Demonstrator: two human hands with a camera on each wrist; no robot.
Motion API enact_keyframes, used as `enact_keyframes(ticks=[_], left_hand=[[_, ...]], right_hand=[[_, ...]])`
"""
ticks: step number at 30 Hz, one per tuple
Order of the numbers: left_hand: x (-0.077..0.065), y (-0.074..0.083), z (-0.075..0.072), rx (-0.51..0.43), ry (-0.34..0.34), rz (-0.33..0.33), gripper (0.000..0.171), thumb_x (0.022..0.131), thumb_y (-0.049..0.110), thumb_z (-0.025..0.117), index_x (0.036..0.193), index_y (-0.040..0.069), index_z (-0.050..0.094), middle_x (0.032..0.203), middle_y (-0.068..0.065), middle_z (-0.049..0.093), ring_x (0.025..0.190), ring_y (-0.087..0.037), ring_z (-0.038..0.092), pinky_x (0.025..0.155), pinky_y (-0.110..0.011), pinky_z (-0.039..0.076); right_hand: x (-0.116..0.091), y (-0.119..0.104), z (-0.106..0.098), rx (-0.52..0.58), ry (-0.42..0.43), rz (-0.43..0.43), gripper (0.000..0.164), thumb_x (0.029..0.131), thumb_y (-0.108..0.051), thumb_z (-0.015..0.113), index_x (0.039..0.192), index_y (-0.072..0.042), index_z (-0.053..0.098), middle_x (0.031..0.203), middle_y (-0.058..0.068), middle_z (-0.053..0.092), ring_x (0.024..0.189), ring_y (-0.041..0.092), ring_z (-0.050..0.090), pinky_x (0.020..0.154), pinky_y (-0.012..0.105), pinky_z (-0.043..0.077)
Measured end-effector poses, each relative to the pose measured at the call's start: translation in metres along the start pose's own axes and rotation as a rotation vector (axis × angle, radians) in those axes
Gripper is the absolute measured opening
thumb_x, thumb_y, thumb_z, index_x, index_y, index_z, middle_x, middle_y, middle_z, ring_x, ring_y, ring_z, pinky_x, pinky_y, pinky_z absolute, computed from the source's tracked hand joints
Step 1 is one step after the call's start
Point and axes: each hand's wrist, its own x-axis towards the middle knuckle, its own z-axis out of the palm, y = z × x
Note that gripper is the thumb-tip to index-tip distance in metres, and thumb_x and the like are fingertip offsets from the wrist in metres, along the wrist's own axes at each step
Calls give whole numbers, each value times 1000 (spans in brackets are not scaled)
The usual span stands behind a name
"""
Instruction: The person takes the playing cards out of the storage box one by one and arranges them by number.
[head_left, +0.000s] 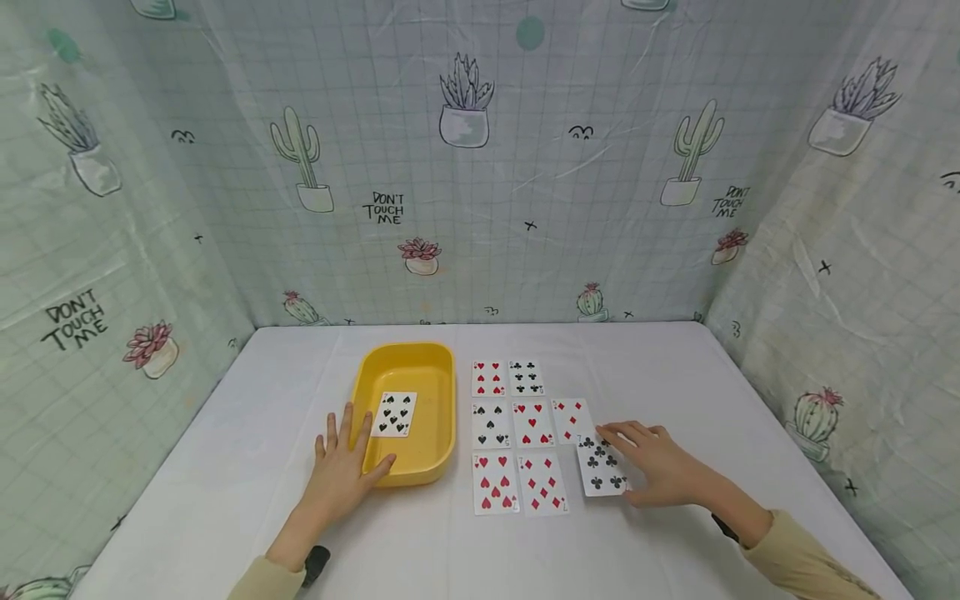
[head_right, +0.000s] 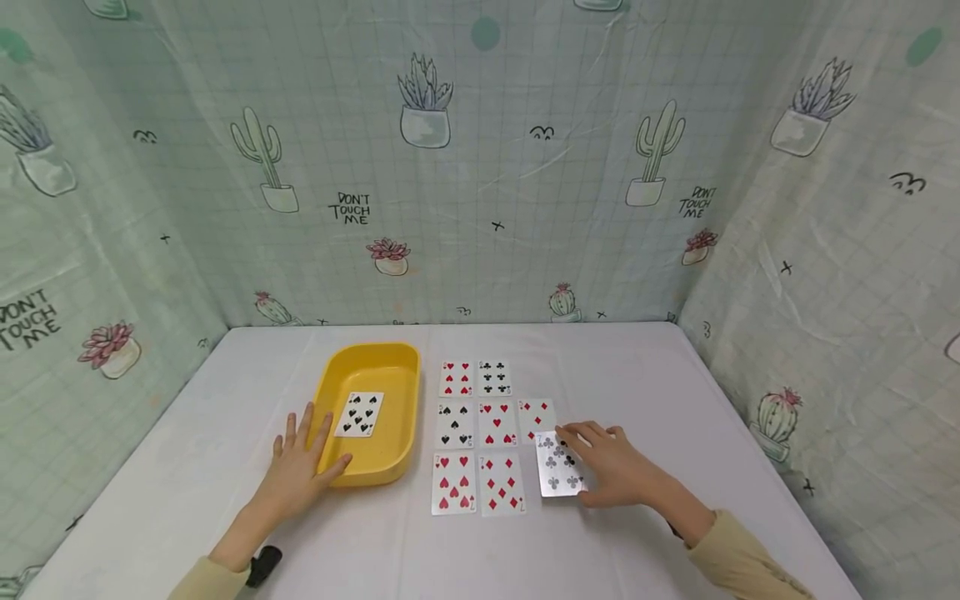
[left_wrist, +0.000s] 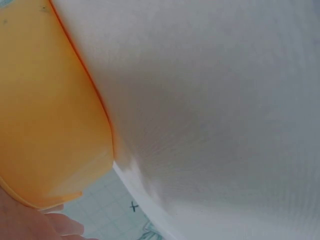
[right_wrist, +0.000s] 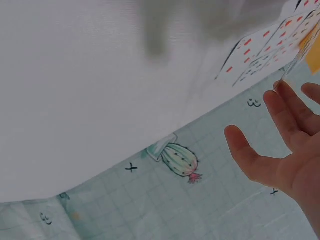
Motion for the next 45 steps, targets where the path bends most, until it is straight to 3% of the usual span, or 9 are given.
enact_keyframes(ticks=[20, 34, 45], left_hand=[[2, -1, 1, 13, -2, -1, 79, 83, 54, 48, 140, 3, 25, 148, -24, 6, 131, -53, 3, 97, -70, 12], [3, -1, 3, 24, -11, -11, 80, 84, 55, 47, 141, 4, 24, 148, -23, 5, 131, -53, 5, 98, -70, 13], [2, 0, 2, 24, 0, -4, 79, 83, 53, 48, 140, 3, 25, 148, -23, 5, 131, -53, 5, 98, -69, 13]], right_hand=[[4, -5, 31, 0, -100, 10, 80, 65, -37, 70, 135, -15, 38, 133, -1, 42, 119, 19, 41, 82, 45, 38], [7, -4, 37, -47, -63, -42, 82, 64, -38, 69, 136, -15, 37, 130, -2, 44, 117, 16, 40, 82, 46, 37], [8, -5, 37, -46, -71, -33, 81, 65, -38, 68, 136, -15, 36, 132, -2, 42, 118, 19, 39, 83, 46, 37]])
